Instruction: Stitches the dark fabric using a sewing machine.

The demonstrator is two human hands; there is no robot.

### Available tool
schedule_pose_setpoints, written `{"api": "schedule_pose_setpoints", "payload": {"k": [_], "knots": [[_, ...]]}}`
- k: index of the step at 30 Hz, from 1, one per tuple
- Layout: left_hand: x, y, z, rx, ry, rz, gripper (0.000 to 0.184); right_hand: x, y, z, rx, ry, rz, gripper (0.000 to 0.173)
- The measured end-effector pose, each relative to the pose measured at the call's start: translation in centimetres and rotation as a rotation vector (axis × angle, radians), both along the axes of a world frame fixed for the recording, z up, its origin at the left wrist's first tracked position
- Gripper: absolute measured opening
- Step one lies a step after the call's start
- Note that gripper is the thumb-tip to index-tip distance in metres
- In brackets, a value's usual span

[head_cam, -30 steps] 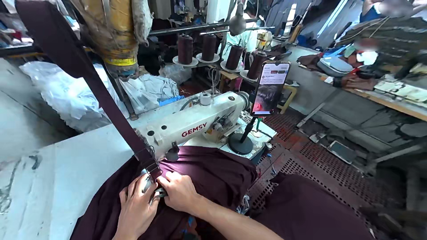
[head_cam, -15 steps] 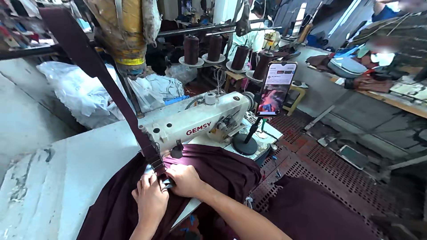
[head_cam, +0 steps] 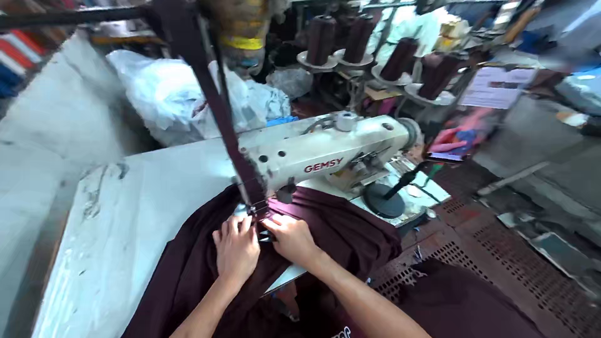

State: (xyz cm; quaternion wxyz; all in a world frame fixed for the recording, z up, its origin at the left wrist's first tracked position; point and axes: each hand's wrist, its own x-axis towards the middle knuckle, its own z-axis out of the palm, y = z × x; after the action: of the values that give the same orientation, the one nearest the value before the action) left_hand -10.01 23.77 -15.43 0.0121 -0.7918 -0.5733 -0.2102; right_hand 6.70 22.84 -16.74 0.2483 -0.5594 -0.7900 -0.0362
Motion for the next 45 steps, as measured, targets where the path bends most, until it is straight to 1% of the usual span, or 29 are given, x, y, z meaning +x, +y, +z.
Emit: {"api": "schedule_pose_setpoints", "payload": {"k": [5, 8, 10, 18, 20, 23, 24, 26, 27, 30, 33, 36, 38, 39, 40, 41, 43, 45], "knots": [[-0.2, 0.4, -0.2, -0.084, 0.02, 0.036, 0.032, 0.2, 0.0, -0.3, 0.009, -0.016, 0.045, 0.047], [-0.2, 0.5, -0.2, -0.108, 0.023, 0.04, 0.032, -0.2, -0.2, -0.1, -0.035, -0.078, -0.007, 0.05], [-0.2, 0.5, -0.1, -0.117, 0.03, 0.035, 0.033, -0.4, -0.2, -0.1, -0.039, -0.083, -0.038, 0.048], [-0.7, 0.9, -1.0, 0.052, 0.048, -0.063, 0.031, -0.4, 0.2, -0.1, -0.006, -0.075, -0.055, 0.04], [-1.7, 1.9, -1.1, 0.071, -0.009, -0.134, 0.03, -1.1, 0.3, -0.1, -0.001, -0.082, -0.07, 0.031], [-3.6, 4.4, -0.8, -0.003, -0.086, -0.267, 0.033, -2.4, 0.1, 0.5, -0.029, -0.089, -0.115, 0.017], [-4.0, 5.3, -0.8, 0.012, -0.093, -0.313, 0.035, -2.9, 0.0, 0.8, -0.047, -0.102, -0.135, 0.014], [-4.6, 7.0, -0.9, 0.062, -0.11, -0.388, 0.038, -3.6, -0.4, 1.5, -0.095, -0.13, -0.162, 0.015], [-4.7, 7.9, -0.9, 0.084, -0.118, -0.415, 0.041, -3.9, -0.5, 1.6, -0.082, -0.143, -0.175, 0.015], [-4.9, 10.3, -0.6, 0.094, -0.144, -0.458, 0.049, -4.4, -0.6, 2.3, -0.141, -0.146, -0.189, 0.016], [-4.8, 12.2, -0.2, 0.114, -0.135, -0.448, 0.045, -4.6, -0.4, 2.6, -0.224, -0.1, -0.18, 0.017], [-4.2, 10.7, 0.8, 0.14, -0.137, -0.333, 0.032, -4.5, -0.4, 3.0, -0.287, -0.053, -0.158, 0.016], [-3.0, 8.2, 1.6, 0.096, -0.3, -0.241, 0.027, -4.2, -0.6, 3.0, -0.273, -0.05, -0.147, 0.014], [-2.5, 6.7, 1.9, 0.028, -0.41, -0.2, 0.026, -4.0, -0.8, 2.8, -0.253, -0.042, -0.137, 0.013], [-2.4, 5.4, 1.8, -0.049, -0.505, -0.176, 0.025, -3.8, -0.9, 2.9, -0.276, -0.03, -0.12, 0.015], [-2.6, 4.7, 1.4, -0.098, -0.548, -0.179, 0.025, -3.7, -0.9, 2.9, -0.301, -0.021, -0.104, 0.018], [-3.3, 4.9, -0.3, -0.008, -0.443, -0.243, 0.029, -3.3, -0.6, 2.6, -0.287, -0.021, -0.079, 0.02], [-3.9, 6.0, -0.9, 0.052, -0.333, -0.296, 0.039, -2.4, -0.2, 2.5, -0.265, -0.026, -0.035, 0.017]]}}
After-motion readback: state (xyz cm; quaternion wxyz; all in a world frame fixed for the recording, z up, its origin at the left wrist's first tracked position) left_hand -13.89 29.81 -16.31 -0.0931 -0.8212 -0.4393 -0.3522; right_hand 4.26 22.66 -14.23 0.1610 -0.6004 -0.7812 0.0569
